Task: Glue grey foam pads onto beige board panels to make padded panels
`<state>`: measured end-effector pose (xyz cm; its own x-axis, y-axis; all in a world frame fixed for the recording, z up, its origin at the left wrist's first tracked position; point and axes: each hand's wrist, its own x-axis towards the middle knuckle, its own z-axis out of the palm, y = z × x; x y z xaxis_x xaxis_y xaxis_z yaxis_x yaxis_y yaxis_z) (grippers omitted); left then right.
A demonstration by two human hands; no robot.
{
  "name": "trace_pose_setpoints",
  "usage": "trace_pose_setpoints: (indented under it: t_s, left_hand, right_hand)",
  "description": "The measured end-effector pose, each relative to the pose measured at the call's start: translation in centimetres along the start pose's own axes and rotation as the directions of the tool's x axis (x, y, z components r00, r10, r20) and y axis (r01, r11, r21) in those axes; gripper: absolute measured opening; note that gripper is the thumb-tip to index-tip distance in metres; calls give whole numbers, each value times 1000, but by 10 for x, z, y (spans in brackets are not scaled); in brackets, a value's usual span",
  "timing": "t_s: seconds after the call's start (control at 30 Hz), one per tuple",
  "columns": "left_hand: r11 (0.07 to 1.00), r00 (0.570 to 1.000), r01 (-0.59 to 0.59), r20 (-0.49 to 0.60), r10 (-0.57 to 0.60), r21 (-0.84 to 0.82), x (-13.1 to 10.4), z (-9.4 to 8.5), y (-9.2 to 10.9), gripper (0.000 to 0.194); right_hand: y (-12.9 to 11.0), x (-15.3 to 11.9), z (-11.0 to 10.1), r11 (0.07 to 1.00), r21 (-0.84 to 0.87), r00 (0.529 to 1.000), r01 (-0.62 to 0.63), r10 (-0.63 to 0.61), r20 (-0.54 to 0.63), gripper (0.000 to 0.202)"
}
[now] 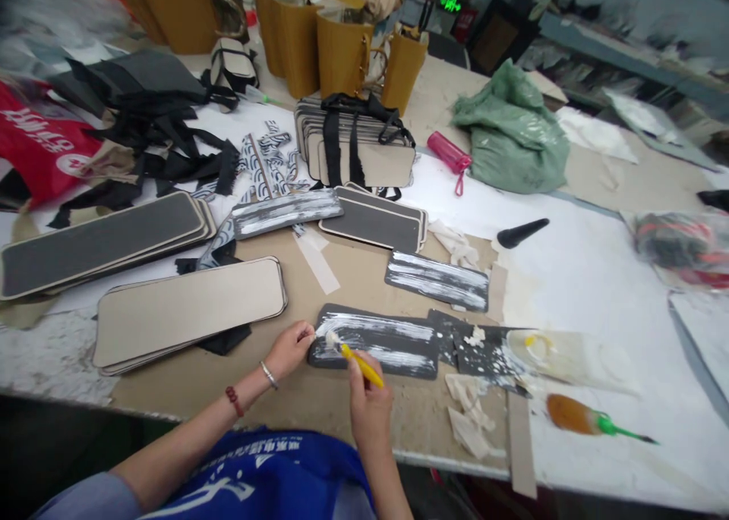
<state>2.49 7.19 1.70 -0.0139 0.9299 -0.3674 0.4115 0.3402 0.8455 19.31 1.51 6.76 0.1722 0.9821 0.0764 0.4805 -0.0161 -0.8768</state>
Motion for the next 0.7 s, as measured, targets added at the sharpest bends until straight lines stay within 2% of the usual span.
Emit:
trace_pose_setpoints:
  t_s: [0.1, 0.2, 0.3, 0.4, 0.47, 0.57, 0.63, 0.7]
  left_hand:
    - [999, 999, -30, 19, 30, 23, -2, -3, 1, 11]
    - [994, 997, -77, 38, 74, 72, -2, -3, 0, 12]
    - [984, 992, -123, 52, 118, 132, -2, -3, -2, 13]
    - [974, 987, -157, 62, 148, 165, -2, -2, -4, 14]
    - [968, 984, -174, 57, 166, 180, -3, -1, -4, 14]
    - [962, 982, -186, 19, 186, 199, -5, 1, -3, 13]
    - [959, 981, -188, -3, 193, 211, -6, 2, -2, 14]
    - [958, 981, -190, -3, 195, 216, -7, 2, 0, 15]
  right_hand:
    - [34, 10, -37, 983, 68, 972, -172, 180, -151, 29]
    - [67, 15, -80, 964, 70, 915, -256, 265, -304, 35]
    - [82, 18, -115, 957, -58, 876, -286, 236, -420, 40]
    - [80, 22, -128, 923, -277, 868, -265, 104, -485, 41]
    - [74, 23, -126, 903, -398, 889, -163, -41, -456, 37]
    - [65, 19, -114, 867, -494, 931, 73, -237, -279, 28]
    - [61, 15, -107, 849, -503, 945, 165, -281, -165, 24]
    - [58, 14, -105, 852, -486, 954, 196, -281, -108, 21]
